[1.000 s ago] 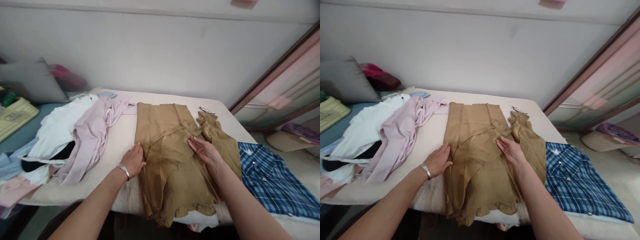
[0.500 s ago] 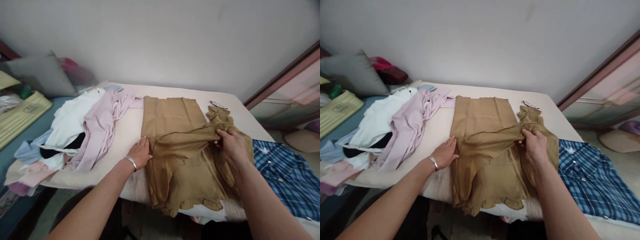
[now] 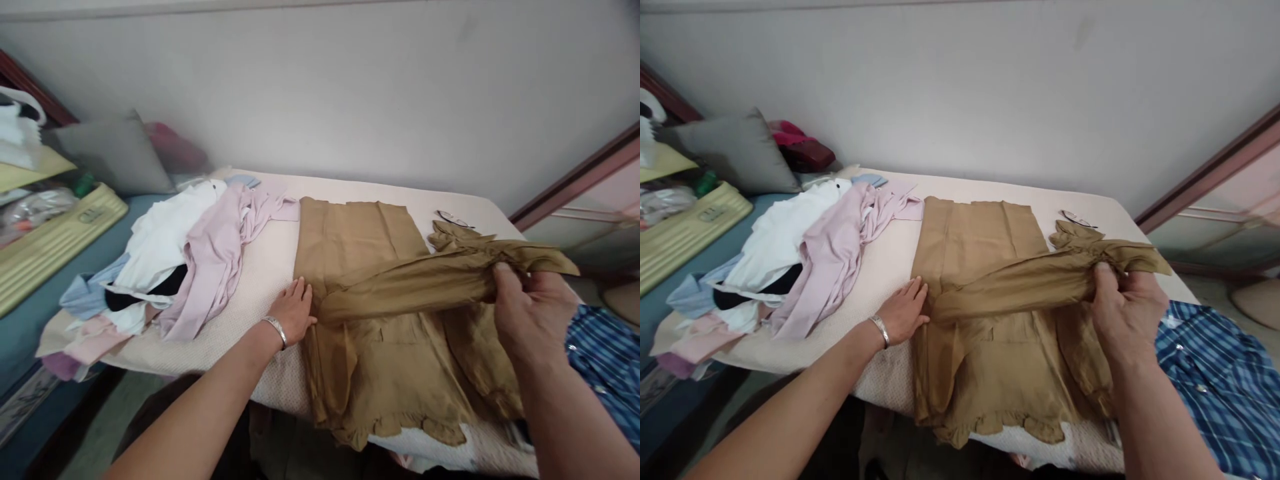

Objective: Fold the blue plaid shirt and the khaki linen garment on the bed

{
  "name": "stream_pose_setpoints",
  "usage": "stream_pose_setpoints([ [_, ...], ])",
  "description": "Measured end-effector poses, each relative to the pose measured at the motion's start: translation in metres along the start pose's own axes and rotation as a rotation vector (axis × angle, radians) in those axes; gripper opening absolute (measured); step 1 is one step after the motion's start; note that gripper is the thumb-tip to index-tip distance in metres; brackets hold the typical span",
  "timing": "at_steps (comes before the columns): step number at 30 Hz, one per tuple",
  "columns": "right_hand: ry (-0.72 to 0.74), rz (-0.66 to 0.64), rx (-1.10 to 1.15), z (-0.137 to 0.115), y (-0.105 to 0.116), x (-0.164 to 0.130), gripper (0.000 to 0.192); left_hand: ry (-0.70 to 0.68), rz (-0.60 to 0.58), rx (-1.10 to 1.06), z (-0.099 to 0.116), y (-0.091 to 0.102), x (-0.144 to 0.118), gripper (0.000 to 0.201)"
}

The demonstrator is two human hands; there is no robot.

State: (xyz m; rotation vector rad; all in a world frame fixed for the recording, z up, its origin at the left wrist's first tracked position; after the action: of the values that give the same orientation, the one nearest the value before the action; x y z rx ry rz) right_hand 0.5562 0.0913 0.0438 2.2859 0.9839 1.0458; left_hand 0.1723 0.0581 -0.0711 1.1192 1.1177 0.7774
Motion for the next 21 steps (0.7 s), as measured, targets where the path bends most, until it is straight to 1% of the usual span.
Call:
stream_pose_setpoints([
  [2,0.034,-0.047,-0.216,0.010,-0.008,0.005,0.035,0.002,-0.008,-0.009,0.001,0.001,-0.001,0.073],
  [5,-0.046,-0.238,-0.498,0.039,-0.027,0.006,0.044,0.004,-0.012,-0.012,0.002,0.003,-0.002,0.072],
  [6,-0.047,-0.274,-0.556,0.044,-0.031,0.004,0.049,0.006,-0.011,-0.010,0.003,0.003,-0.002,0.072],
  [7,-0.009,-0.277,-0.593,0.042,-0.032,0.002,0.054,0.010,-0.011,-0.008,0.003,0.003,-0.003,0.072],
  [8,0.066,-0.256,-0.611,0.034,-0.032,-0.002,0.058,0.016,-0.009,-0.006,0.004,0.003,-0.003,0.072],
  [9,0.166,-0.225,-0.609,0.021,-0.033,-0.007,0.059,0.024,-0.008,-0.005,0.004,0.003,-0.003,0.073],
  [11,0.385,-0.201,-0.521,-0.017,-0.043,-0.024,0.057,0.035,-0.003,-0.008,0.005,0.002,-0.003,0.074],
  [12,0.475,-0.234,-0.439,-0.038,-0.053,-0.035,0.055,0.040,0.002,-0.009,0.006,0.002,-0.002,0.074],
  [13,0.543,-0.297,-0.336,-0.060,-0.069,-0.047,0.053,0.043,0.009,-0.009,0.006,0.002,-0.002,0.074],
  [14,0.607,-0.382,-0.233,-0.083,-0.088,-0.061,0.052,0.046,0.015,-0.006,0.007,0.002,-0.002,0.074],
  [15,0.682,-0.493,-0.144,-0.106,-0.112,-0.077,0.052,0.048,0.020,-0.002,0.007,0.002,-0.001,0.074],
  [16,0.756,-0.576,-0.074,-0.129,-0.137,-0.093,0.052,0.053,0.025,0.002,0.007,0.002,-0.001,0.074],
  [18,0.875,-0.765,-0.032,-0.167,-0.193,-0.121,0.056,0.063,0.029,0.003,0.007,0.003,-0.001,0.073],
  [20,0.927,-0.856,-0.072,-0.191,-0.246,-0.135,0.057,0.069,0.028,-0.004,0.006,0.002,-0.001,0.071],
  [21,0.930,-0.867,-0.109,-0.199,-0.270,-0.135,0.058,0.068,0.028,-0.012,0.006,0.001,-0.001,0.071],
])
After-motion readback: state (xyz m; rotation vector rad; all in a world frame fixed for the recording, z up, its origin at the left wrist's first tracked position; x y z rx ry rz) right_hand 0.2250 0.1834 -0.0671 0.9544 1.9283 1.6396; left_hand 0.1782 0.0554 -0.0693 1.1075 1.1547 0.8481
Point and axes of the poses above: each hand's wrist, its own x-axis towards the middle knuckle, its own y-axis out of the back of the hand, z = x × y, the point moved 8 cm from there along x, towards the middle knuckle, and after that the axes turned 6 degrees about x, right-handed, at the moved point
